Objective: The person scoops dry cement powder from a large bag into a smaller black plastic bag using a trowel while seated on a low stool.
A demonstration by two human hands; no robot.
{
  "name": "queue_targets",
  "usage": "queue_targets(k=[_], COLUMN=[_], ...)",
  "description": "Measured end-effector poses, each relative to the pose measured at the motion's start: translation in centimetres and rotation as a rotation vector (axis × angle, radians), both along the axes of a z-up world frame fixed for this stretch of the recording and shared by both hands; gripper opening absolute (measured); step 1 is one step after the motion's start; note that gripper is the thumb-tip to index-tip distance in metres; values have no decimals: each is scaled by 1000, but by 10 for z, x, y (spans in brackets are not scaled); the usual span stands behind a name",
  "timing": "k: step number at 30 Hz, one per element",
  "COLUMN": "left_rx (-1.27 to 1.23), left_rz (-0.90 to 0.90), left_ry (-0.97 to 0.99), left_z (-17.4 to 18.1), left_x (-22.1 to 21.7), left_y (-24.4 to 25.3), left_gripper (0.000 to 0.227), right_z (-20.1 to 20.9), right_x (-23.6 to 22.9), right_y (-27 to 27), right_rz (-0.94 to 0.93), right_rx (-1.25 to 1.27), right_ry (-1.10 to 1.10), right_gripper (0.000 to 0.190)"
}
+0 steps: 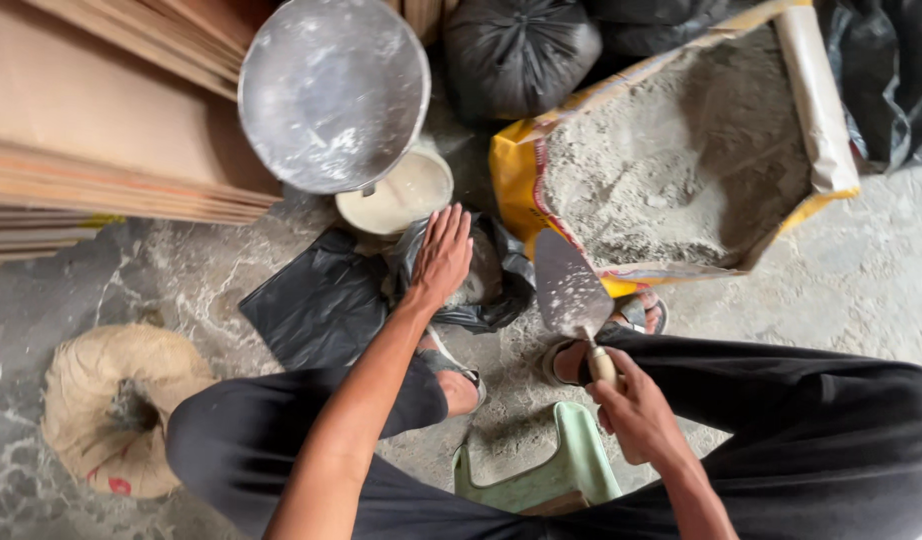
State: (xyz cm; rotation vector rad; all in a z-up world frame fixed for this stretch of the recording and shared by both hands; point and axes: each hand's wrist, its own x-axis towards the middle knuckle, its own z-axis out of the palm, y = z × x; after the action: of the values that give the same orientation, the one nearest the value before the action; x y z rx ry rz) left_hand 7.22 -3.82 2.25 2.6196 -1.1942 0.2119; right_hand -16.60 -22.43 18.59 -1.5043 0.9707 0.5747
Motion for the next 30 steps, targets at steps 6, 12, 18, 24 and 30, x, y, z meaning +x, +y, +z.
queue_targets(k=[6, 12, 18, 24, 30], left_rx=[-70, 199, 553, 644, 665], left_rz=[-152, -128, -106, -190, -182], left_ry=[51, 272, 265, 183, 224], left_z=[10, -22, -12, -4, -5], left_x=[16, -17, -19, -17, -16], left_y=[-109, -176, -167, -153, -157], left_gripper=[41, 46, 66, 65, 63], right_z=[-31, -133, -212, -232, -231], right_x=[-1, -15, -8, 64, 26], right_y=[-52, -96, -98, -86, -79], right_rz=[177, 532, 460, 1035, 526], right_rx=[-233, -541, -438, -903, -587], right_ry=[108, -59, 95, -187, -339], right_gripper=[62, 25, 66, 11, 12])
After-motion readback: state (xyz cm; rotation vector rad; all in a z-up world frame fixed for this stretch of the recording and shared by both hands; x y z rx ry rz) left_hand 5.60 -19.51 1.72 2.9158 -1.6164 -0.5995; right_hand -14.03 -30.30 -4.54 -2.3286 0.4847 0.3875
